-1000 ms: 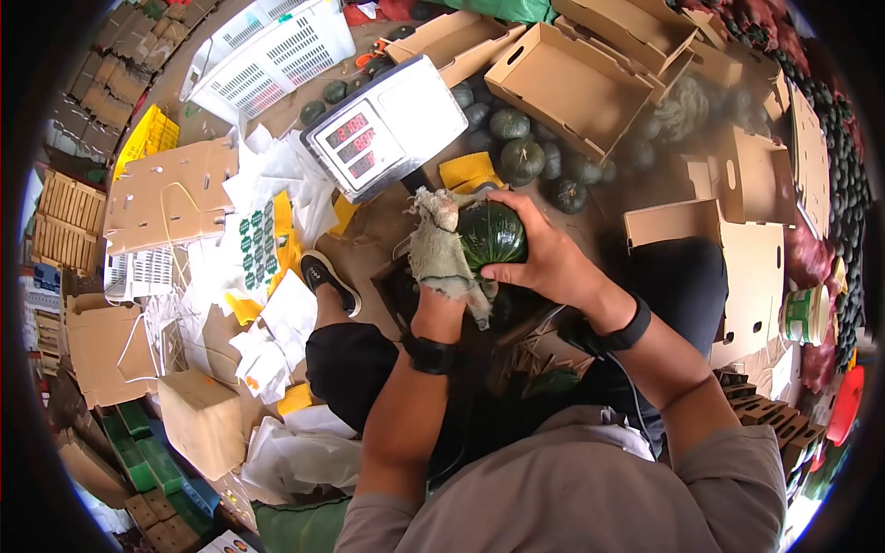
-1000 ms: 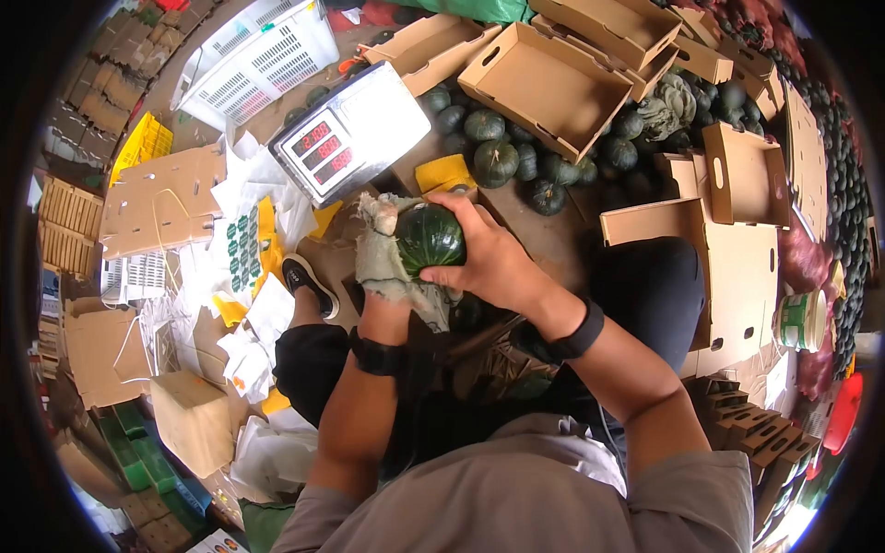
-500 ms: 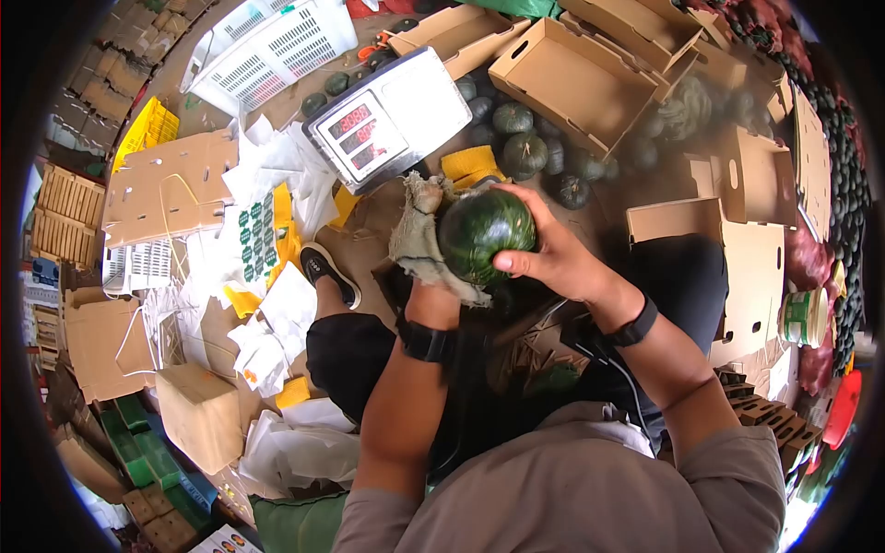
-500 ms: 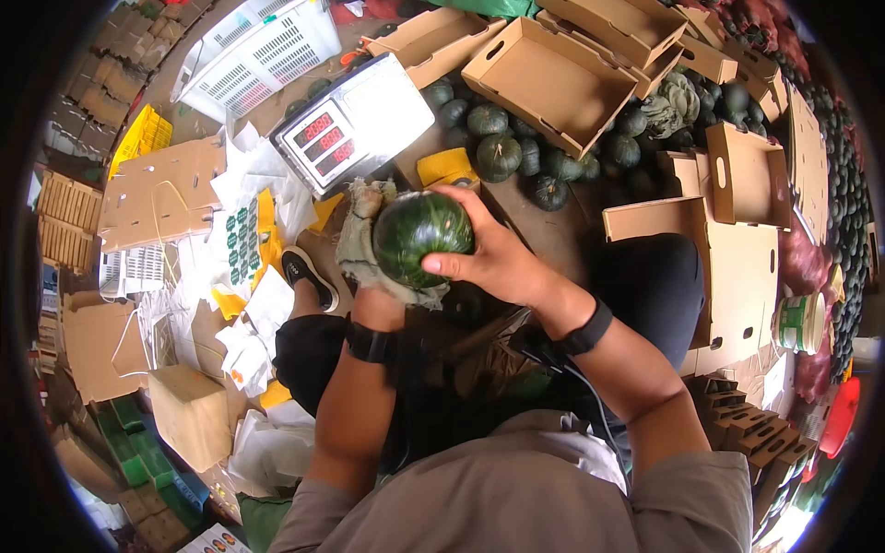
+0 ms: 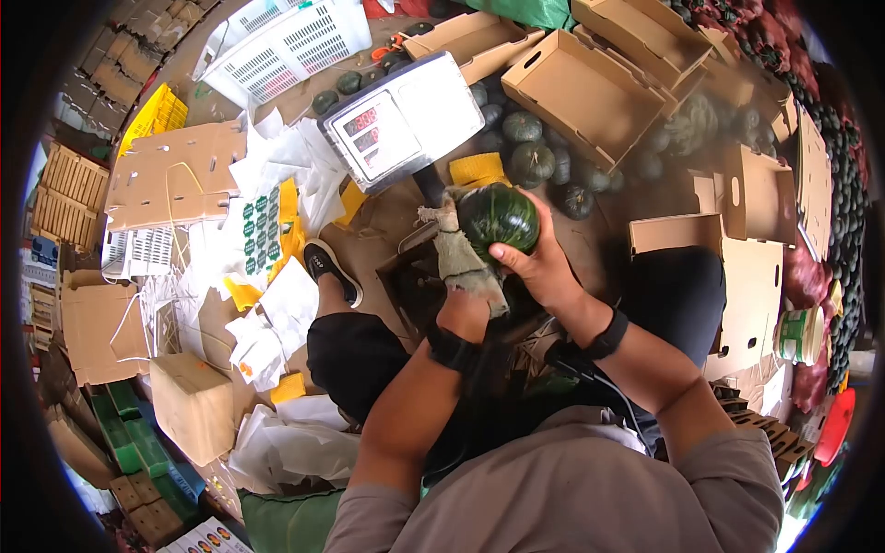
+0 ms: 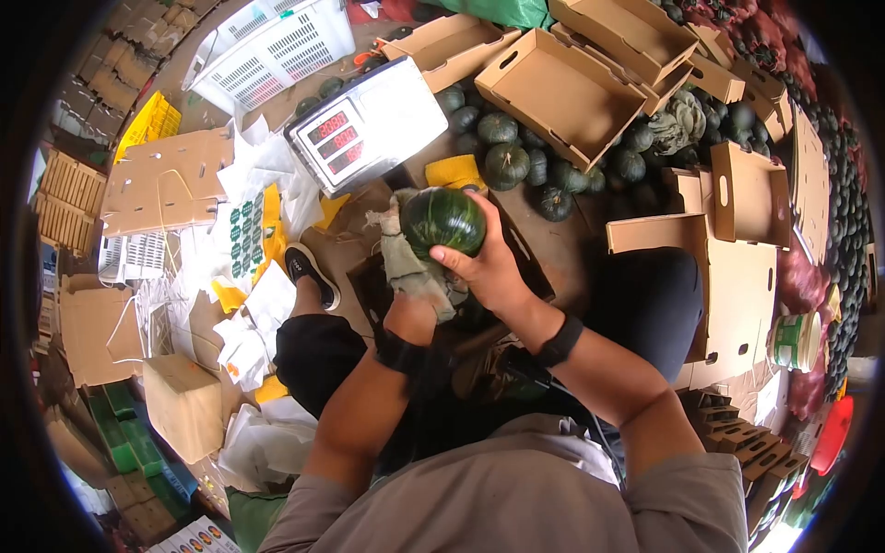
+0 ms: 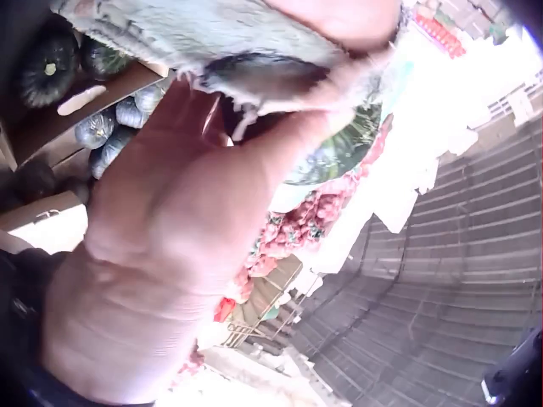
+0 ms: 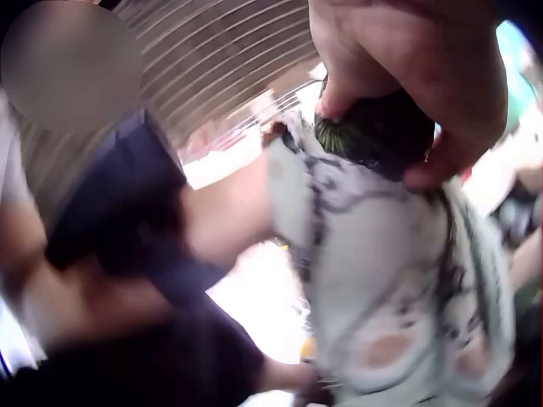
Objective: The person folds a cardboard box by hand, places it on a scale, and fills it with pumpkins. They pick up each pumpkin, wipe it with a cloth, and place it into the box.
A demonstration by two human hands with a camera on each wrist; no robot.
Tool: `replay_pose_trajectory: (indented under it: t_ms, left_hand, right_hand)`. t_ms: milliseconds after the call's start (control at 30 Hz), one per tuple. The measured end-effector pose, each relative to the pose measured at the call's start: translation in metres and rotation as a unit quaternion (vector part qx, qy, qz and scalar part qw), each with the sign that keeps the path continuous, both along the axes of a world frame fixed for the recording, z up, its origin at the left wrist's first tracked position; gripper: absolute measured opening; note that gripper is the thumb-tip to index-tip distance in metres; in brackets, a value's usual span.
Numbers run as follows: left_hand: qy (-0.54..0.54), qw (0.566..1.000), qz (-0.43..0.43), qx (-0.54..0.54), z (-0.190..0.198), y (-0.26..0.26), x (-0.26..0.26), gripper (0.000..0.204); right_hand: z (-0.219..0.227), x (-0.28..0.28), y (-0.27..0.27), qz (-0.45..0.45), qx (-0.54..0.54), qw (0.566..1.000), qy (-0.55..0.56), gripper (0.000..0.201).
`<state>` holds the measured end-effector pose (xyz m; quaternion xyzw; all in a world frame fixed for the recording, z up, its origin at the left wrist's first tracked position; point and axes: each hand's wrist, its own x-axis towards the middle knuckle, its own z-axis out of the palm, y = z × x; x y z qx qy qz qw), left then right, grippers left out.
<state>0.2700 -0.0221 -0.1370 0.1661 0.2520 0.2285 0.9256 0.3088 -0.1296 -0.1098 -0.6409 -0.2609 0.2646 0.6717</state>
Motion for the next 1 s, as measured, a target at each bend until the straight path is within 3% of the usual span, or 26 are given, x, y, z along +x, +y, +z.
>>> replay_pose_trajectory:
  t_ms: [33, 67, 133, 167, 267, 300, 400, 433, 500, 567, 633, 700, 767, 833, 933, 1000]
  left_hand:
    - [-0.008, 0.999, -0.014, 0.038, 0.0, 0.0, -0.005, 0.045]
    - [-0.016, 0.996, -0.028, 0.077, 0.0, 0.006, -0.009, 0.046]
    - [-0.094, 0.992, -0.073, -0.039, 0.022, 0.025, -0.023, 0.044]
    - [-0.119, 0.981, -0.092, 0.121, -0.016, 0.038, -0.026, 0.035]
    - [0.163, 0.971, 0.02, 0.176, 0.016, 0.033, -0.022, 0.031]
    - [0.192, 0.971, 0.045, 0.139, 0.005, 0.044, -0.021, 0.032]
    - [-0.123, 0.981, 0.104, 0.111, -0.003, 0.074, -0.063, 0.032]
    - [-0.154, 0.975, 0.126, 0.103, 0.0, 0.089, -0.079, 0.032]
    - [-0.114, 0.969, 0.191, 0.106, 0.009, 0.127, -0.107, 0.033]
    - [-0.073, 0.961, 0.245, 0.107, 0.012, 0.157, -0.135, 0.034]
    - [-0.043, 0.955, 0.275, 0.104, 0.01, 0.174, -0.164, 0.035]
    - [-0.011, 0.95, 0.294, 0.102, 0.005, 0.18, -0.19, 0.036]
    - [0.017, 0.947, 0.308, 0.093, -0.005, 0.179, -0.215, 0.036]
    - [0.04, 0.945, 0.316, 0.079, -0.014, 0.178, -0.234, 0.037]
    - [0.06, 0.945, 0.316, 0.062, -0.025, 0.171, -0.249, 0.038]
    - [0.065, 0.948, 0.307, 0.053, -0.03, 0.166, -0.251, 0.039]
  right_hand:
    - [-0.008, 0.0, 0.002, -0.026, -0.007, 0.989, -0.142, 0.07]
    - [-0.011, 0.004, -0.005, 0.016, -0.01, 0.996, -0.086, 0.07]
    - [0.017, 0.005, -0.017, 0.099, -0.018, 0.994, 0.033, 0.07]
    - [0.021, 0.007, -0.018, 0.138, 0.002, 0.99, 0.03, 0.072]
    - [0.012, 0.006, -0.01, 0.236, 0.022, 0.971, 0.016, 0.075]
    - [0.001, 0.008, -0.01, 0.246, 0.021, 0.966, 0.082, 0.078]
    - [-0.037, -0.01, -0.001, 0.205, 0.001, 0.94, 0.274, 0.081]
    - [-0.045, -0.015, 0.001, 0.232, -0.09, 0.955, 0.161, 0.082]
    - [-0.078, -0.041, 0.005, 0.264, -0.173, 0.947, -0.054, 0.083]
    - [-0.094, -0.072, 0.009, 0.264, -0.262, 0.891, -0.259, 0.083]
    - [-0.121, -0.098, 0.014, 0.247, -0.335, 0.802, -0.428, 0.084]
    - [-0.166, -0.114, 0.011, 0.232, -0.318, 0.787, -0.475, 0.082]
    - [-0.174, -0.118, 0.019, 0.199, -0.324, 0.784, -0.491, 0.08]
    - [-0.154, -0.112, 0.052, 0.15, -0.35, 0.792, -0.478, 0.077]
    - [-0.17, -0.101, 0.102, 0.094, -0.381, 0.777, -0.492, 0.077]
    - [-0.179, -0.094, 0.115, 0.133, -0.394, 0.75, -0.514, 0.079]
